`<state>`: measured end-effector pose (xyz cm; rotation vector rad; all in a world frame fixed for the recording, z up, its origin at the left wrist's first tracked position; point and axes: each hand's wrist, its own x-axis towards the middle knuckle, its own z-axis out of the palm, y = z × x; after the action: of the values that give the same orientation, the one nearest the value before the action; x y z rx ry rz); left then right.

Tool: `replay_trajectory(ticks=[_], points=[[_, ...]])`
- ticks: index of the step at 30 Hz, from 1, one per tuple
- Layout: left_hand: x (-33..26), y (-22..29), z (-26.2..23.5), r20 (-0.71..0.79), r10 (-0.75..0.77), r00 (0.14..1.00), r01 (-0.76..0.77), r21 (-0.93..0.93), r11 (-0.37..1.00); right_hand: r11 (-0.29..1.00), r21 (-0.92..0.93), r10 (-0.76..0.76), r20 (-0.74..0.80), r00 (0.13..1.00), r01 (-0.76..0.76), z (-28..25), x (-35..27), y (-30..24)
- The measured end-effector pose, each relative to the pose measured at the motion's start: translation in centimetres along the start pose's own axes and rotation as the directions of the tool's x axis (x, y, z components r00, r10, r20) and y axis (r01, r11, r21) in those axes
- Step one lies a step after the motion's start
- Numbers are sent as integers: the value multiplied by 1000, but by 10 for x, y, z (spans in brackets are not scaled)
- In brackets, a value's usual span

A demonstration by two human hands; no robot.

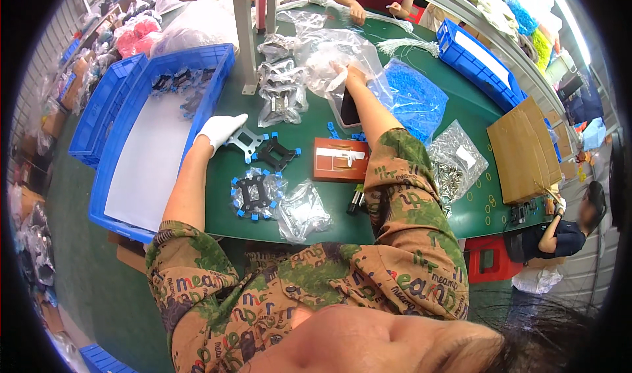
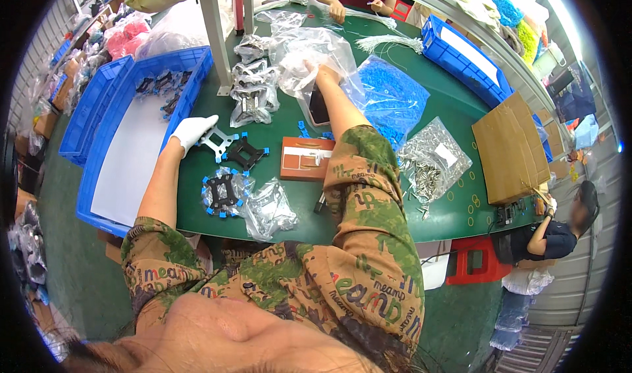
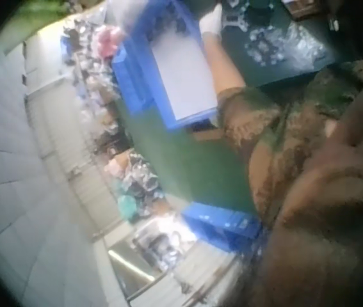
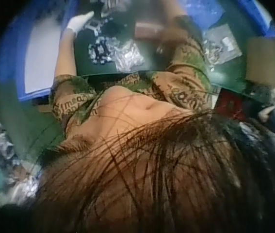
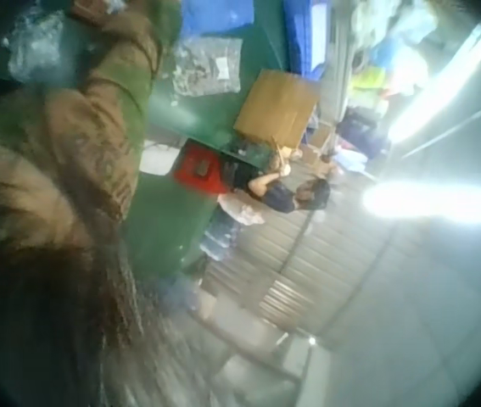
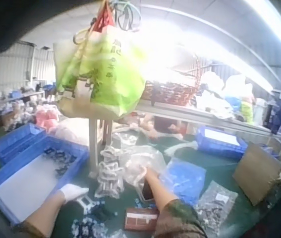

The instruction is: The person assembles small metal hardware components at a green workbench. They pick up black plastic parts and metal fasteners, insert the fasteners into the parts, and place the assembled units into a blue bin. The person wears a white glove on their left hand and uses their right hand to manipulate the components.

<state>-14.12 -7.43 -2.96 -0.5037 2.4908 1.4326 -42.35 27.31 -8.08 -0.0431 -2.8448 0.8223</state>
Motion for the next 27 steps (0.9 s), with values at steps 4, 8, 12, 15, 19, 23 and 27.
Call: replay_trajectory(ticks=[4, 8, 12, 15, 19, 23, 27], points=[[5, 15, 7, 34, 11, 999, -20, 290, 957, 997, -57, -52, -36, 998, 50, 19, 33, 28], [8, 9, 11, 5, -30, 1000, 28, 195, 980, 992, -11, -128, -87, 988, 128, 28, 36, 42], [3, 1, 6, -19, -60, 998, 62, 190, 980, 995, 83, -57, -85, 995, 64, 25, 20, 30], [7, 15, 10, -9, -23, 1000, 25, 246, 969, 999, -6, -50, -136, 989, 50, 15, 39, 44], [10, 15, 8, 13, -30, 999, 23, 369, 929, 993, 114, -23, -97, 995, 34, 17, 38, 14], [-3, 19, 6, 36, -44, 998, 27, 389, 921, 980, 198, -38, 113, 993, 15, 17, 45, 2], [14, 25, 23, 43, 30, 999, -41, 305, 951, 974, 203, -49, -223, 973, 96, 56, 71, 64]])
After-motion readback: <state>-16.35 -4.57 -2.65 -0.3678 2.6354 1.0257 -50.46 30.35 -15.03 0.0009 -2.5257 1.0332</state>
